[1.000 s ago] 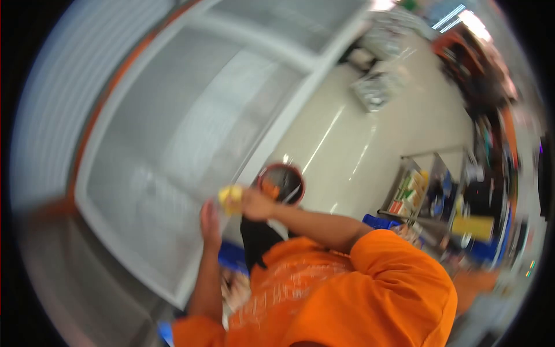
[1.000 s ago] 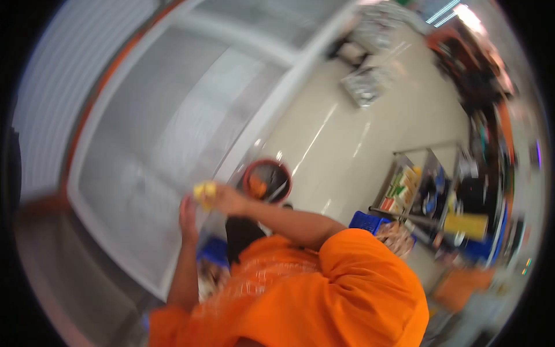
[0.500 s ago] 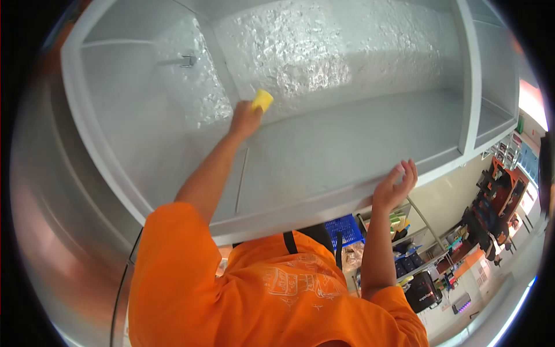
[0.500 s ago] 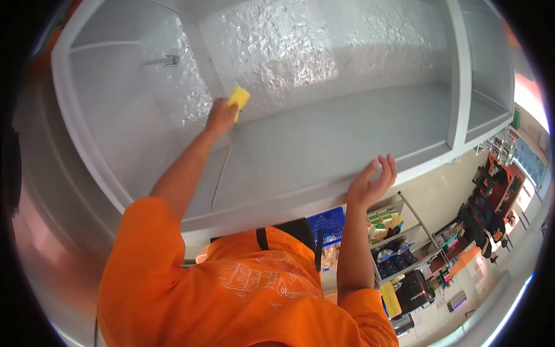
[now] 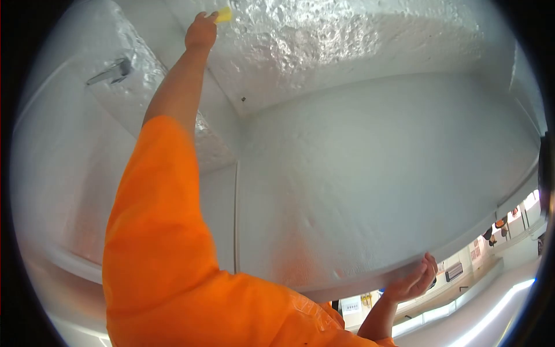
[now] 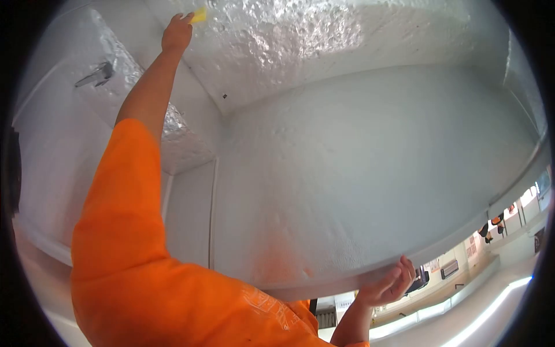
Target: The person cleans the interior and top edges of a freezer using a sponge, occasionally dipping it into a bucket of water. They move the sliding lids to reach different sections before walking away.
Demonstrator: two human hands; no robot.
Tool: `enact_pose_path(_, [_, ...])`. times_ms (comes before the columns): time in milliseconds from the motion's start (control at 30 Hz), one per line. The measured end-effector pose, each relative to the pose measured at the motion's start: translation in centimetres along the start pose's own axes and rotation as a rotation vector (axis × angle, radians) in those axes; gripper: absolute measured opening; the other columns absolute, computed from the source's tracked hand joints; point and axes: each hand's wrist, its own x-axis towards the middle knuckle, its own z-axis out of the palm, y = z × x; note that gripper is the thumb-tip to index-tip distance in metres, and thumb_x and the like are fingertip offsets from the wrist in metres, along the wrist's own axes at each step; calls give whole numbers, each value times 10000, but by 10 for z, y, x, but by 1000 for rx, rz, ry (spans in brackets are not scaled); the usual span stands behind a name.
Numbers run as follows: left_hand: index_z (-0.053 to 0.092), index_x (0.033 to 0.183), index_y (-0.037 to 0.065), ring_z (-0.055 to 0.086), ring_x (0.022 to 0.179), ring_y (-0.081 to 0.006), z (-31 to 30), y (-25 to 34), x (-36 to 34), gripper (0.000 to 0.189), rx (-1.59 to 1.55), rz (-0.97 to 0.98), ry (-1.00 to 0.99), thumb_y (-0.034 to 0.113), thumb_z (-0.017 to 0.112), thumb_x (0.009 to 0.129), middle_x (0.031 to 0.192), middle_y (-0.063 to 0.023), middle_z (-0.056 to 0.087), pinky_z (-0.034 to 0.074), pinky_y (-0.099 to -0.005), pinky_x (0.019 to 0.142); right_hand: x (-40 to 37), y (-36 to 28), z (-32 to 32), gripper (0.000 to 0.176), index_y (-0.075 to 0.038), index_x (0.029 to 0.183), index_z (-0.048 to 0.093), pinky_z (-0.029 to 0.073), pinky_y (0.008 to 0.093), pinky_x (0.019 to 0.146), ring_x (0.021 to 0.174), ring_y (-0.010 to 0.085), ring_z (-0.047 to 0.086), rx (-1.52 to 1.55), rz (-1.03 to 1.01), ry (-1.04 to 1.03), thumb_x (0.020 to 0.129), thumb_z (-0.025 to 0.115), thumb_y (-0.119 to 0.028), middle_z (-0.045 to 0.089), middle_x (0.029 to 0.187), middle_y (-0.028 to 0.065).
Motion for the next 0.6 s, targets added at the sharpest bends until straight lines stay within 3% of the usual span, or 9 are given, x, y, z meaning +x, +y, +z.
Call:
enact_pose_path(100, [498, 1308, 242, 506, 1167, -336, 56, -14, -22, 421, 157, -56, -230, 163, 431, 900, 1379, -137, 410, 448, -435, 944, -2, -2, 2, 221, 33, 939, 557, 412, 411, 873, 997, 262, 510, 18, 83, -19, 928, 444, -156, 568, 1020, 138])
enact_pose_path(167, [425, 1363, 191, 422, 1228, -415, 117, -27, -68, 444, 269, -19, 2, 171, 407, 920, 1432, -219, 315, 393, -455, 1002, -1, -6, 1, 221, 13, 945, 564, 405, 414, 913, 1006, 264, 522, -95, 102, -33, 937, 424, -158, 578, 1030, 138])
enact_pose_path(233, [380, 1387, 139, 380, 1238, -465, 130, -12, -118, 465, 296, -43, -12, 165, 394, 923, 1415, -286, 304, 353, -462, 1034, -2, -5, 0, 228, 17, 946, 563, 402, 415, 916, 1003, 267, 521, -119, 108, -41, 936, 419, -160, 577, 1025, 141])
enact_pose_path(300, [370, 1392, 133, 385, 1245, -440, 145, -3, -164, 486, 446, 50, -164, 162, 420, 909, 1407, -275, 327, 355, -462, 1030, -1, -6, 2, 235, 20, 946, 563, 399, 416, 919, 999, 270, 520, -139, 107, -44, 935, 414, -161, 576, 1020, 144])
enact_pose_path(433, [411, 1370, 153, 401, 1241, -419, 176, 22, -249, 469, 158, 34, -421, 168, 433, 902, 1391, -280, 345, 302, -485, 1058, 2, -11, 3, 188, 8, 866, 526, 409, 418, 858, 976, 268, 503, -152, 107, -68, 898, 448, -160, 549, 950, 125])
enact_pose_path(600, [418, 1370, 201, 396, 1258, -403, 168, 48, -283, 459, 344, 92, -583, 186, 412, 911, 1393, -255, 354, 193, -474, 1105, 2, -3, -3, 188, 10, 860, 530, 412, 413, 846, 952, 268, 508, -136, 127, -97, 888, 457, -161, 548, 947, 131])
